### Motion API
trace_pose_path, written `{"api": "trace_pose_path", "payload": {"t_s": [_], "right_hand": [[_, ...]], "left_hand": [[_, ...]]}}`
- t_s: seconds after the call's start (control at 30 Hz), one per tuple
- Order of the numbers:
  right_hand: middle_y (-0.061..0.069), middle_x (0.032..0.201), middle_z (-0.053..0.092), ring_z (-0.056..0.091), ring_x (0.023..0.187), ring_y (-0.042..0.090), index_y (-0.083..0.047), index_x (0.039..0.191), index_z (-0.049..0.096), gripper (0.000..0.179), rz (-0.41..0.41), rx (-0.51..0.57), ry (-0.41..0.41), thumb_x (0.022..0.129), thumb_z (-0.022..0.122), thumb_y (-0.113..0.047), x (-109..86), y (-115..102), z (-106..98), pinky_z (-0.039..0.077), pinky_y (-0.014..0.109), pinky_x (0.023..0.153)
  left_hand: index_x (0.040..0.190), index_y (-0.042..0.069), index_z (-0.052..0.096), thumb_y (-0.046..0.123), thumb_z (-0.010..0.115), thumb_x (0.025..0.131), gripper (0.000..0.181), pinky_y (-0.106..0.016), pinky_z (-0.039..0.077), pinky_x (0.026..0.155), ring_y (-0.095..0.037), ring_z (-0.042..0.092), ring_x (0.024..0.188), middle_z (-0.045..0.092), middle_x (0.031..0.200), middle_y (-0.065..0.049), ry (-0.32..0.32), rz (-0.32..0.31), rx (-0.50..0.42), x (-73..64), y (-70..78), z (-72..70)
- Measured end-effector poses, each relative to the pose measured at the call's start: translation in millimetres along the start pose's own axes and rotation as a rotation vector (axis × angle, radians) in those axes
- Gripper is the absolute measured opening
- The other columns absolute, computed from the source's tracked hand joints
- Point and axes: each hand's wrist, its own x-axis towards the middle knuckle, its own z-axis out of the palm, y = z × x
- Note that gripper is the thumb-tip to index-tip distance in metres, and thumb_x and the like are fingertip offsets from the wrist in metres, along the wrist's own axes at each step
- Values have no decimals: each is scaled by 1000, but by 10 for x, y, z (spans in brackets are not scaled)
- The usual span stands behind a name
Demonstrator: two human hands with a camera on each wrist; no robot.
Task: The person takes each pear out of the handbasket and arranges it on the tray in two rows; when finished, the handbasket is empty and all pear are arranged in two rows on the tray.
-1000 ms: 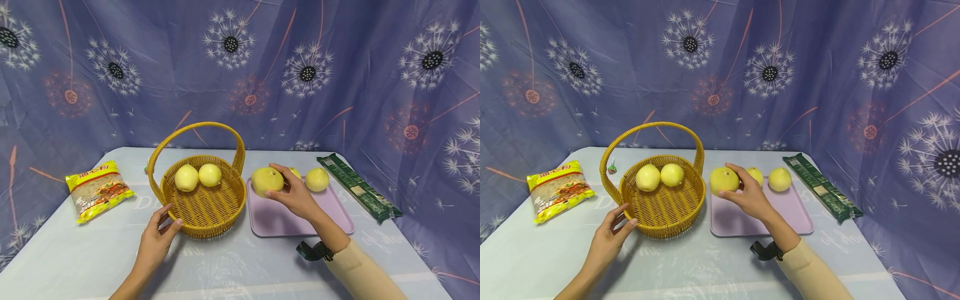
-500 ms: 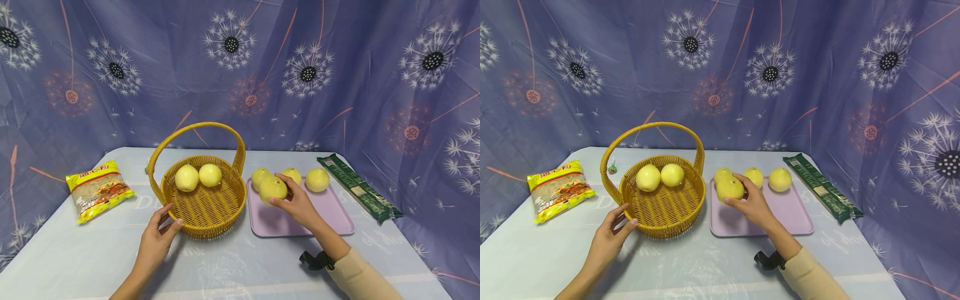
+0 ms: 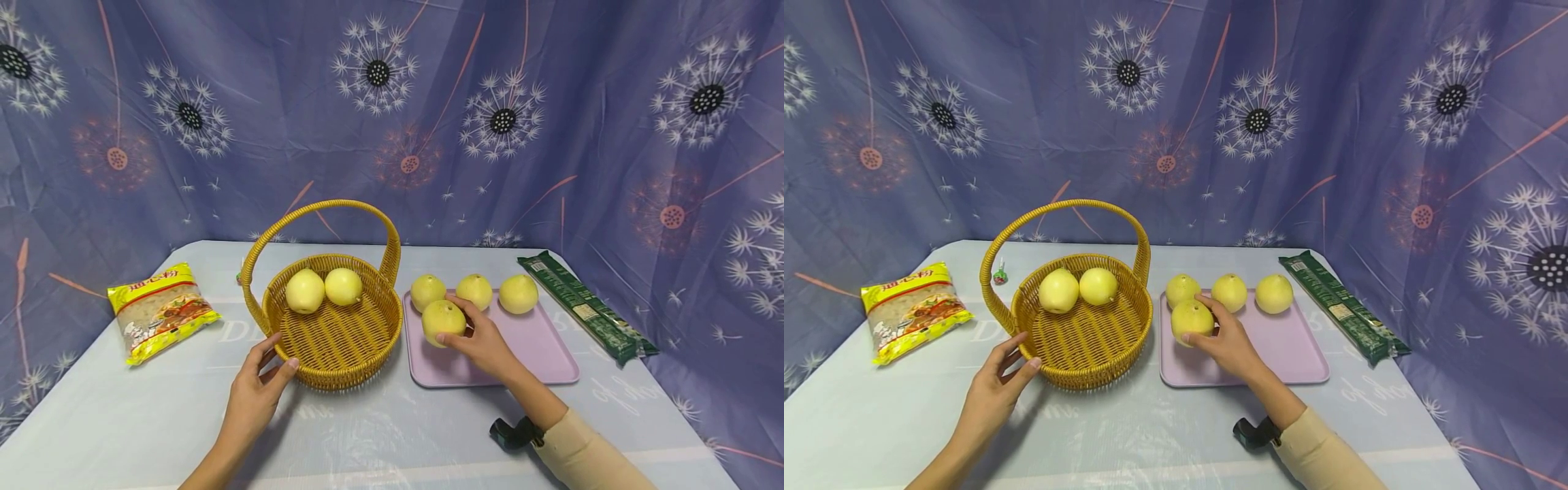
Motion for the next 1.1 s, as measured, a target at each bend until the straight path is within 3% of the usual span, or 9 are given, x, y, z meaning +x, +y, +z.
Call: {"api": "trace_pose_path", "payload": {"t_s": [0.5, 1.1], "right_hand": [[13, 142, 45, 52, 119, 30, -13, 141, 41, 76, 45, -54, -25, 77, 79, -26, -37, 32, 20, 47, 48, 101], [12, 136, 52, 56, 113, 26, -16, 140, 43, 75, 43, -128, -49, 76, 79, -32, -42, 108, 48, 50, 45, 98]], "left_hand": [[142, 11, 38, 28, 60, 93, 56, -48, 43, 104, -35, 42, 133, 35, 150, -14, 2, 9, -7, 6, -13, 2], [143, 12, 37, 30, 60, 93, 57, -49, 43, 104, -37, 41, 134, 33, 151, -15, -5, 1, -2, 6, 1, -2]]}}
